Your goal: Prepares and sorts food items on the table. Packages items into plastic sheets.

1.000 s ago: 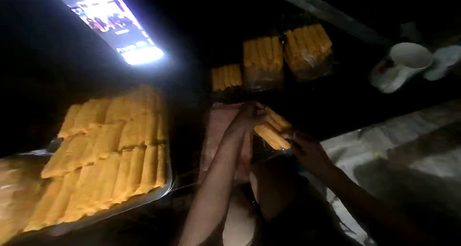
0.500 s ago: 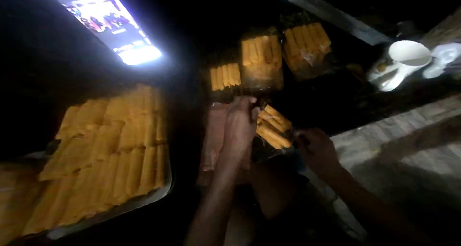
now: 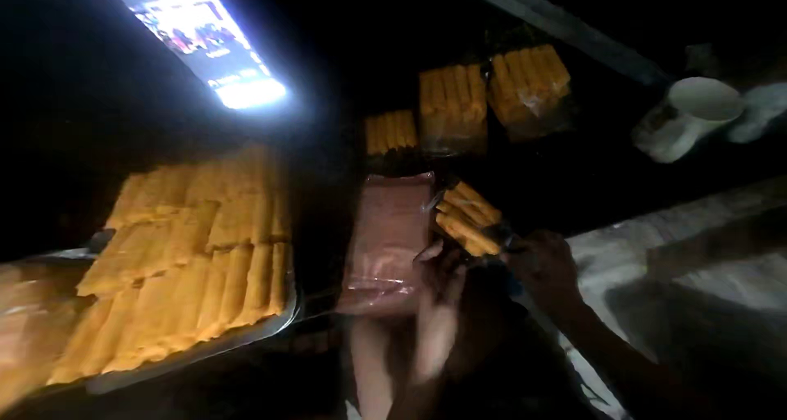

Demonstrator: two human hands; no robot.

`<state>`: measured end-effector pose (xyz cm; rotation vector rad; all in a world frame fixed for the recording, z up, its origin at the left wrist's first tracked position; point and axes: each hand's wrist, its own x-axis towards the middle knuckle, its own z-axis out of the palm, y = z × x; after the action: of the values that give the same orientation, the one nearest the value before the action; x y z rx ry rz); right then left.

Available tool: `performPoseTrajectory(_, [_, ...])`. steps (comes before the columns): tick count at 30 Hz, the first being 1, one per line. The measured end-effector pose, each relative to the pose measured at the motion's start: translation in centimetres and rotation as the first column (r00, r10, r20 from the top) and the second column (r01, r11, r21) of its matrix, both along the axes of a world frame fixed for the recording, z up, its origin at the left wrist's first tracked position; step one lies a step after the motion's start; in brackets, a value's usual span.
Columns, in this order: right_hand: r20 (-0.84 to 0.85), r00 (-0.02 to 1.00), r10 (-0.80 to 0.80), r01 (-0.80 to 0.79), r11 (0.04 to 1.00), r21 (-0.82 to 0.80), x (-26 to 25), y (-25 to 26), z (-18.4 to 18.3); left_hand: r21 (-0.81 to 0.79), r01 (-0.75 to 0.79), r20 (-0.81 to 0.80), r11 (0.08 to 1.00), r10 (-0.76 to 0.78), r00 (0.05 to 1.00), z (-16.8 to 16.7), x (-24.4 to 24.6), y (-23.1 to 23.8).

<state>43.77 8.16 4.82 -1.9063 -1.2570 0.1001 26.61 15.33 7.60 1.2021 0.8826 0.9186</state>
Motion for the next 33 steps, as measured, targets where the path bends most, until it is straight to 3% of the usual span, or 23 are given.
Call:
performPoseTrajectory(3, [0.079,0.996,0.042,-0.04,0.999,-0.031,-0.7,1.2,-0.3,-0.183,-0.029,0.141,0.983,0.056,0.988,-0.3,0.6,-0.1])
performPoseTrajectory(8, [0.09,0.993,0.08,-0.079,0.997,-0.022,-1.1,2.4,0.2,-0.315,-0.058,0.217,0.947,0.131,0.967,-0.2,0.8,0.5])
performPoseTrajectory(11, [0.062,0.991,0.116,-0.119,0.992,0.048,-1.3,2.4,0.1,-0.361,-0.051,0.23,0.931,0.142,0.963,0.1,1.0,0.8])
performPoseTrajectory(15, [0.18,0.973,0.145,-0.19,0.944,0.27,-1.3,2.6,-1.3,-0.383,-0.02,0.223,0.923,0.114,0.968,0.1,2.0,1.8])
performPoseTrajectory(18, [0.188,0.965,0.185,-0.231,0.936,0.267,-0.8,2.8,-2.0,-0.366,0.01,0.211,0.931,0.072,0.975,0.2,2.6,3.0])
performPoseTrajectory(21, [0.166,0.947,0.276,-0.301,0.942,0.148,-0.6,2.9,-1.8,-0.211,-0.016,0.072,0.977,0.032,0.997,0.3,2.7,4.0])
performPoseTrajectory(24, [0.147,0.944,0.296,-0.31,0.947,0.087,-0.6,2.5,-0.9,0.144,0.02,-0.252,0.989,0.018,0.968,0.0,1.9,4.1])
performPoseTrajectory(26, [0.17,0.965,0.199,-0.22,0.969,0.113,-0.2,2.1,-0.4,0.363,0.095,-0.426,0.927,0.074,0.902,-0.6,1.3,3.3])
performPoseTrajectory(29, [0.25,0.966,0.069,-0.113,0.979,0.167,0.9,2.9,-0.8,0.546,0.215,-0.56,0.81,0.162,0.812,-1.1,1.7,1.4])
performPoseTrajectory(33, [0.333,0.932,0.141,-0.187,0.976,0.111,2.3,4.4,-1.3,0.712,0.309,-0.608,0.631,0.332,0.721,-1.5,3.5,0.9])
